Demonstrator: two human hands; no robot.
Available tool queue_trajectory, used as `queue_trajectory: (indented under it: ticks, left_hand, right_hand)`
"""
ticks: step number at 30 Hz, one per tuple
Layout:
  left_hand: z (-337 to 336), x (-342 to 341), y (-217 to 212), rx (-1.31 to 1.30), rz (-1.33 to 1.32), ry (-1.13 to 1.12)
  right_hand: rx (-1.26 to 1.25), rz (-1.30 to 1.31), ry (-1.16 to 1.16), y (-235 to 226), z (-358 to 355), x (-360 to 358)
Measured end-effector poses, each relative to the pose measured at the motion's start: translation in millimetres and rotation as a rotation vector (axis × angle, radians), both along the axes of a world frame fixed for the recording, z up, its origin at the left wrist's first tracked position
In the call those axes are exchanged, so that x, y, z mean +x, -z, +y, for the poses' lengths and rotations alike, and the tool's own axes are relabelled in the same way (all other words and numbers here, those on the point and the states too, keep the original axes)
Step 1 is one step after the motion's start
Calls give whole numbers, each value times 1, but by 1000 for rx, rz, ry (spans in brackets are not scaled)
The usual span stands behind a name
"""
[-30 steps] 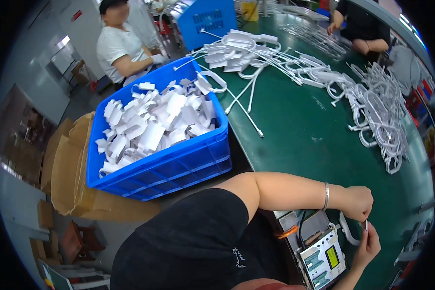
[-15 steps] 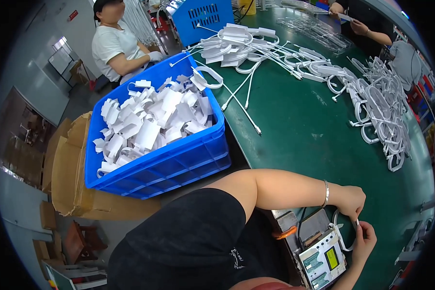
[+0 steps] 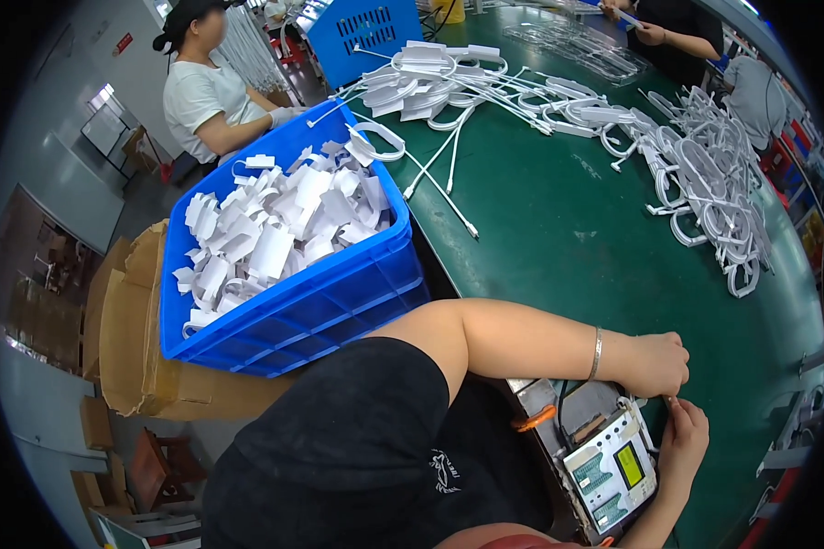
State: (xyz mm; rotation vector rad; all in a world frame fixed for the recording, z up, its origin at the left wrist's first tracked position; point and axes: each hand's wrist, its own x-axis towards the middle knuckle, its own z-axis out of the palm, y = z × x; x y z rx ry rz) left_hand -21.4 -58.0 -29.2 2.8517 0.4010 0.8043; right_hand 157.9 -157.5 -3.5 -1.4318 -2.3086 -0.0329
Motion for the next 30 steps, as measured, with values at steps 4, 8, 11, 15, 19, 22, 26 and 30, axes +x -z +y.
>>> queue_trajectory:
  ticks: [4,8,11,15,19,22,26,30]
  left_hand:
    - [0,2,-14,-145,131,11]
    - [20,-15,-18,-329,193,-91]
    - [46,-10,-41,-429,247,-213]
    - [91,-13,-76,-200,-528,-574]
    - [63,-46,-76,-192,-131,-551]
    - [32,-117,-38,-59,353,-807]
    - [-1,-240,-24,-138,729,-1328]
    - [-20,-312,-24,-268,496,-1219]
  right_hand:
    - [-74,40,38,-2,-8,5]
    - [-117,370,111,17,2,18]
    - [159,500,182,12,8,19]
    - [204,582,238,6,7,26]
    - [109,590,252,14,4,32]
    - [99,566,263,15,3,31]
    - [77,530,222,12,5,24]
    - [91,497,197,9,-1,22]
